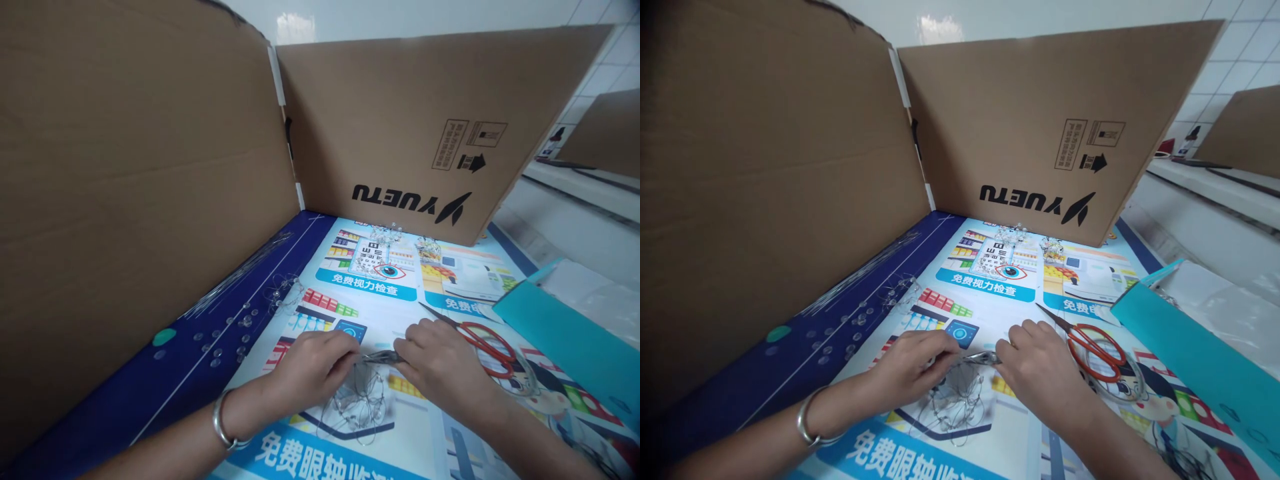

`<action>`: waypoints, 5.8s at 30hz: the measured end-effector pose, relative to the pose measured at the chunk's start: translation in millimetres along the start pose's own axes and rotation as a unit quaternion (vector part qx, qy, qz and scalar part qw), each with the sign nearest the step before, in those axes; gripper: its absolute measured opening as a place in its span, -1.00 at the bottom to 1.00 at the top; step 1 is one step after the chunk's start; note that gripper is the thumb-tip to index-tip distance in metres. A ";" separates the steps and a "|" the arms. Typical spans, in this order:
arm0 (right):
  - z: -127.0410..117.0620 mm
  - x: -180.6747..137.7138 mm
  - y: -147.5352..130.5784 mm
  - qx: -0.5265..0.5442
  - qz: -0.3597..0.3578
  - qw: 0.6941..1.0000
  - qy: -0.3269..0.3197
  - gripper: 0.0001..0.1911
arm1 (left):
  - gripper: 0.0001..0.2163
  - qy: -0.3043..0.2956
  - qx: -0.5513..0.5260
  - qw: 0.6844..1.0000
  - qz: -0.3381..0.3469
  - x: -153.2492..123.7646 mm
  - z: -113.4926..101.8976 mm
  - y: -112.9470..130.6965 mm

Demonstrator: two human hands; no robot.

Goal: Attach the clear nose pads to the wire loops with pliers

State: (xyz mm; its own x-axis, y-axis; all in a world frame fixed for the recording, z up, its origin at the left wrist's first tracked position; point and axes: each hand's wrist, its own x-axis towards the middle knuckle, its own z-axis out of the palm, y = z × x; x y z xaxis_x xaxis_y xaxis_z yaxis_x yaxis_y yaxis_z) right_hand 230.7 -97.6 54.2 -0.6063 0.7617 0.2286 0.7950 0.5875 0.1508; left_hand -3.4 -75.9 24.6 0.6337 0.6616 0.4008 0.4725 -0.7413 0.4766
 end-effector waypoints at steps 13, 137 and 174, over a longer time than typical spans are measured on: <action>7.5 -1.0 -6.0 -0.055 -0.019 0.998 -0.014 -0.96 | -0.92 0.032 0.019 0.999 0.028 -1.9 6.3 -3.3; 17.5 -0.7 -1.3 0.049 0.063 0.997 -0.014 -0.91 | -0.89 -0.034 0.153 0.970 0.187 -7.3 -8.0 1.6; 18.3 -10.9 -44.7 0.255 -0.102 0.961 0.003 -0.53 | -0.86 -0.048 0.095 0.994 -0.022 -0.7 -14.9 3.3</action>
State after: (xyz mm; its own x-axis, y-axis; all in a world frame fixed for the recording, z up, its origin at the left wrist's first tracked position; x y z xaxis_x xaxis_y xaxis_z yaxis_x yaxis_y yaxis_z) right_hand 201.5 -127.2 27.5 -0.7476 0.6152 0.2503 0.5451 0.7836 -0.2980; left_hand -11.3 -77.1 37.5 0.6611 0.6867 0.3023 0.6021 -0.7260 0.3323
